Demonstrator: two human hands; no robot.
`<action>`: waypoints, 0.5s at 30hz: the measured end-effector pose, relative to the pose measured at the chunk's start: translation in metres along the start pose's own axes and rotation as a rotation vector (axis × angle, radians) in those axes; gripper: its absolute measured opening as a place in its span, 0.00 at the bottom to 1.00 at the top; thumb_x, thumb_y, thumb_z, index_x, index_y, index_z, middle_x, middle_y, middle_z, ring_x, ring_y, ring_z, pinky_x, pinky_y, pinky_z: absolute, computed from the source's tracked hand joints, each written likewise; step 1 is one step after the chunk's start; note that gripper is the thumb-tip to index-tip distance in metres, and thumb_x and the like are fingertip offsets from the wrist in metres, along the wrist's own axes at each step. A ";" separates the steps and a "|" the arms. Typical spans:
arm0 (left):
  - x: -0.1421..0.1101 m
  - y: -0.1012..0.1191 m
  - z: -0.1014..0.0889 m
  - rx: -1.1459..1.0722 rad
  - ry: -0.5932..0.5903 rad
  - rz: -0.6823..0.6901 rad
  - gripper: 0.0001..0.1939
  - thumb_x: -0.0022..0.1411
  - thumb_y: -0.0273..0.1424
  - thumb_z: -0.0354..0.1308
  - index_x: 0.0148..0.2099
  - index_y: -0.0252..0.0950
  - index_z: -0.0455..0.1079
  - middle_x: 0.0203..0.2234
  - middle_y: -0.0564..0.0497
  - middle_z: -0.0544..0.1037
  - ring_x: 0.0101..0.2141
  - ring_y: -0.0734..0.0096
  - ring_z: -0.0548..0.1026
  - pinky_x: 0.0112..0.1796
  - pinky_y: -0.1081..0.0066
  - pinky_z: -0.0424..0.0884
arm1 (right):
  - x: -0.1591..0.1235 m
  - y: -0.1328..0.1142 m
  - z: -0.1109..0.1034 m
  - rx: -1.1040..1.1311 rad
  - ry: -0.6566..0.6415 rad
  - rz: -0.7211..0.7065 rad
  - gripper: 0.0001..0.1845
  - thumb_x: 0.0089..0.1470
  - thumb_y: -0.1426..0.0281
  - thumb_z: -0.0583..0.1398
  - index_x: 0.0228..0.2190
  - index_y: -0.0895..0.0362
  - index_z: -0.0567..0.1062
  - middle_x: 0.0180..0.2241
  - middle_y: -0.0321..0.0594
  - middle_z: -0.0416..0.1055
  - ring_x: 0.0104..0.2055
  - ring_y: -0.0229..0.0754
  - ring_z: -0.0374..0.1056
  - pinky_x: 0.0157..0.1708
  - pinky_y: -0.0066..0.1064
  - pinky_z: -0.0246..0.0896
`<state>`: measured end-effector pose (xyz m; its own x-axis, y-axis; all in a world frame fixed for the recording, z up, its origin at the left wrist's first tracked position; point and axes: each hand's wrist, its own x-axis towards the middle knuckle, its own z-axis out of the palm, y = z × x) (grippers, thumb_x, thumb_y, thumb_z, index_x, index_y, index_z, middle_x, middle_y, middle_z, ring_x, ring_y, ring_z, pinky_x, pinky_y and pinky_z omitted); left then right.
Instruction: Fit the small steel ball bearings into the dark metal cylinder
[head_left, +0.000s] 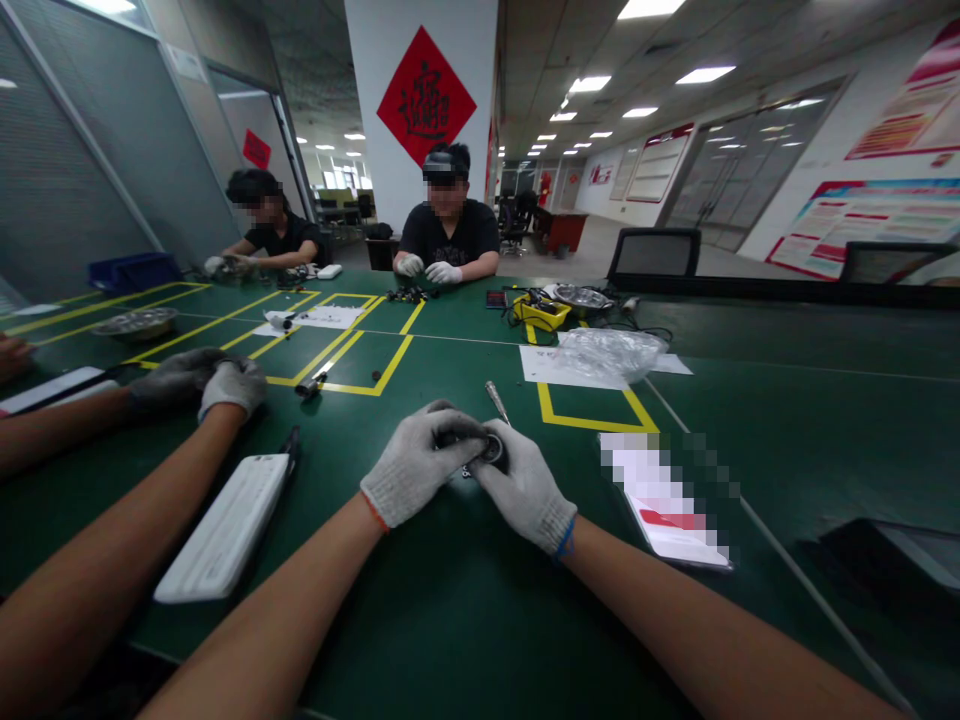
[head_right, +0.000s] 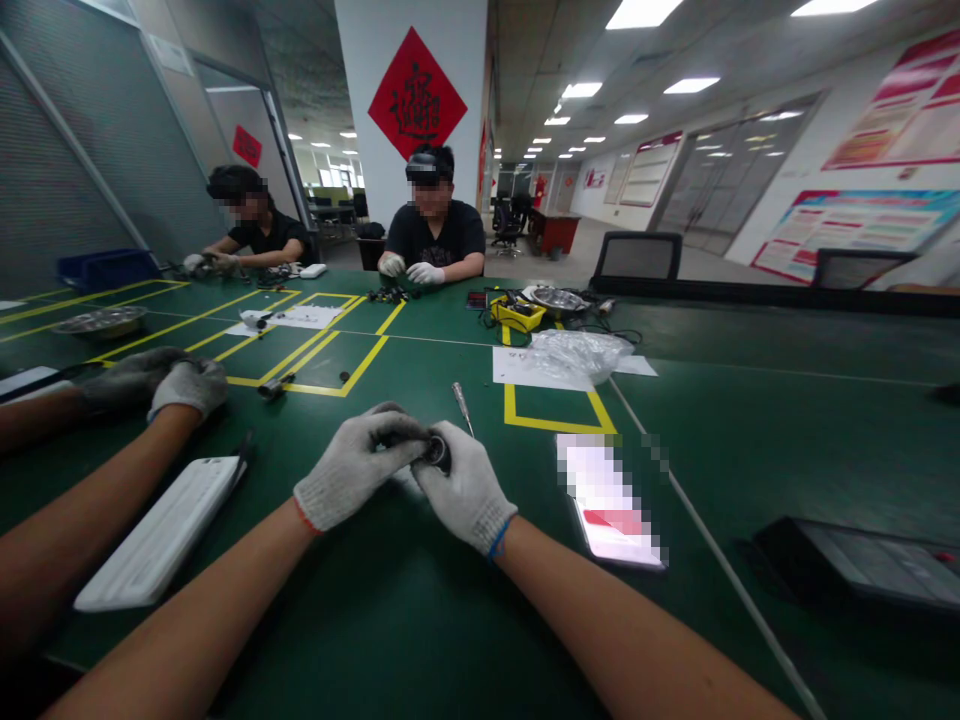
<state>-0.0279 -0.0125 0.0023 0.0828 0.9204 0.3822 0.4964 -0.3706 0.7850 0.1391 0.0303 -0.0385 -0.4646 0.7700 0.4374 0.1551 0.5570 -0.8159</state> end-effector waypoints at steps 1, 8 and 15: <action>0.000 0.000 0.001 0.018 0.012 0.005 0.04 0.62 0.29 0.65 0.38 0.36 0.82 0.37 0.49 0.79 0.36 0.68 0.78 0.38 0.69 0.73 | 0.000 0.000 0.000 -0.002 -0.004 -0.002 0.02 0.53 0.70 0.60 0.31 0.55 0.71 0.30 0.35 0.71 0.32 0.41 0.65 0.33 0.33 0.58; 0.000 -0.001 0.008 0.024 0.014 -0.005 0.03 0.61 0.27 0.67 0.38 0.36 0.82 0.33 0.51 0.77 0.34 0.71 0.76 0.35 0.71 0.72 | 0.000 0.001 0.000 -0.021 -0.023 -0.047 0.02 0.54 0.70 0.59 0.32 0.55 0.70 0.30 0.36 0.71 0.32 0.41 0.65 0.33 0.33 0.59; -0.002 0.001 0.008 0.138 0.010 0.046 0.02 0.62 0.26 0.68 0.36 0.35 0.82 0.32 0.52 0.76 0.32 0.72 0.75 0.33 0.71 0.70 | 0.000 0.002 0.001 -0.046 -0.043 -0.057 0.04 0.53 0.70 0.58 0.33 0.55 0.70 0.32 0.39 0.72 0.35 0.45 0.68 0.35 0.36 0.61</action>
<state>-0.0205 -0.0137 -0.0016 0.1003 0.9011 0.4218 0.6063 -0.3915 0.6922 0.1384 0.0304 -0.0406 -0.5105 0.7231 0.4653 0.1671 0.6142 -0.7713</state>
